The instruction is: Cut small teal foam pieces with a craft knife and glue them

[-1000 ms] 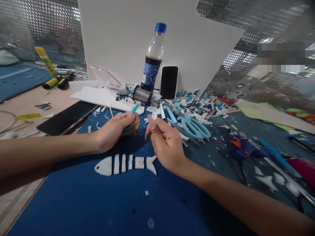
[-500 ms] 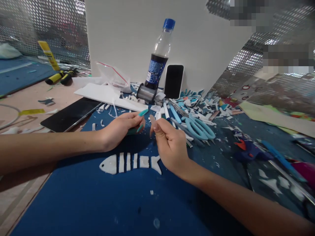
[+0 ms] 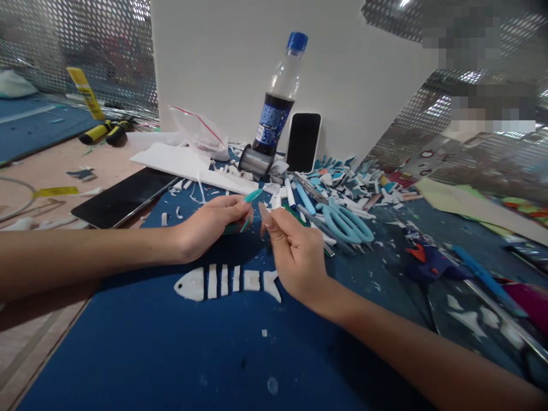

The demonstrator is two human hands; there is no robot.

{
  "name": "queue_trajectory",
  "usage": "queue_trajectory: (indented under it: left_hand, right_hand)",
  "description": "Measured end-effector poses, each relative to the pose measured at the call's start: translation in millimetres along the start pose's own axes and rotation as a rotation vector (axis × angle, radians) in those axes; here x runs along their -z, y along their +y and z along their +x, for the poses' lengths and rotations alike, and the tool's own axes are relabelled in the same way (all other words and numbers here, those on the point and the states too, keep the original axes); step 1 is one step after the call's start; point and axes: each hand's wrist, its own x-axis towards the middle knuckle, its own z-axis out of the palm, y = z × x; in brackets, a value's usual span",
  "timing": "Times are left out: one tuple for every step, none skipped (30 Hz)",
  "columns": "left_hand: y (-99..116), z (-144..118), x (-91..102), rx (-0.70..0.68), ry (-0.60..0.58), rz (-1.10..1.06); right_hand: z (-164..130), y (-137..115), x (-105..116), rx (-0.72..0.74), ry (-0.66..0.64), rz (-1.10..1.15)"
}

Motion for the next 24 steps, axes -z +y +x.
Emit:
queue_trajectory:
  left_hand:
    - [0.2, -0.3, 0.1, 0.002, -0.002, -0.001]
    - [0.2, -0.5, 0.3, 0.005, -0.003, -0.004]
    - [0.0, -0.7, 0.6, 0.007, -0.003, -0.007]
    - [-0.3, -0.8, 0.9, 0.007, -0.005, -0.008]
    - [-0.6, -0.8, 1.2, 0.005, -0.005, -0.007]
    - [-0.9, -0.8, 1.4, 0.004, -0.004, -0.003]
    - [-1.1, -0.7, 1.6, 0.001, -0.004, 0.001]
    - [-1.2, -0.6, 1.7, -0.005, -0.005, 0.005]
    - [-1.3, -0.6, 1.7, -0.009, -0.007, 0.006]
    - [-1.4, -0.5, 1.8, -0.009, -0.008, 0.006]
    - [-1.5, -0.4, 1.9, -0.007, -0.009, 0.004]
    - [-1.7, -0.3, 2.0, -0.005, -0.010, 0.001]
    - [-2.0, -0.2, 2.2, -0.003, -0.009, -0.004]
    - [-2.4, 0.0, 2.4, -0.001, -0.008, -0.011]
    - [-2.8, 0.3, 2.5, -0.002, -0.008, -0.019]
    - [-3.1, 0.5, 2.5, -0.003, -0.008, -0.028]
    - [-3.2, 0.7, 2.4, -0.006, -0.005, -0.035]
    - [-3.1, 0.8, 2.1, -0.005, -0.004, -0.037]
    - [-2.6, 0.7, 1.6, -0.003, -0.002, -0.034]
    - [-2.0, 0.6, 1.1, -0.001, 0.000, -0.029]
    - [-1.3, 0.4, 0.7, -0.002, 0.003, -0.023]
    - [-0.6, 0.1, 0.3, -0.002, 0.004, -0.017]
    - [0.0, -0.2, 0.2, -0.003, 0.002, -0.012]
    - [0.3, -0.4, 0.3, -0.004, 0.002, -0.005]
  right_hand:
    - [-0.1, 0.0, 0.0, -0.007, -0.004, -0.002]
    - [-0.1, -0.1, 0.1, -0.017, -0.010, -0.002]
    - [-0.1, -0.2, 0.2, -0.028, -0.015, 0.000]
    - [0.0, -0.4, 0.4, -0.038, -0.020, 0.002]
    - [0.2, -0.5, 0.6, -0.048, -0.026, 0.004]
    - [0.3, -0.7, 0.8, -0.054, -0.030, 0.006]
    - [0.4, -0.9, 1.0, -0.055, -0.032, 0.008]
    - [0.5, -1.1, 1.2, -0.054, -0.033, 0.009]
    - [0.6, -1.2, 1.4, -0.054, -0.033, 0.009]
    - [0.5, -1.3, 1.5, -0.053, -0.032, 0.008]
    - [0.5, -1.3, 1.5, -0.053, -0.032, 0.007]
    - [0.4, -1.4, 1.6, -0.051, -0.031, 0.007]
    - [0.3, -1.3, 1.5, -0.050, -0.032, 0.007]
    - [0.2, -1.2, 1.5, -0.048, -0.033, 0.007]
    - [0.1, -1.1, 1.4, -0.046, -0.033, 0.006]
    - [0.1, -0.9, 1.3, -0.042, -0.033, 0.007]
    - [0.1, -0.7, 1.2, -0.038, -0.032, 0.007]
    - [0.2, -0.4, 1.1, -0.035, -0.031, 0.008]
    - [0.3, -0.3, 0.9, -0.035, -0.032, 0.009]
    - [0.4, -0.1, 0.8, -0.035, -0.033, 0.010]
    - [0.6, -0.1, 0.7, -0.037, -0.035, 0.009]
    - [0.8, -0.1, 0.7, -0.039, -0.038, 0.007]
    - [0.9, -0.1, 0.6, -0.040, -0.040, 0.005]
    - [1.0, -0.2, 0.6, -0.038, -0.044, 0.004]
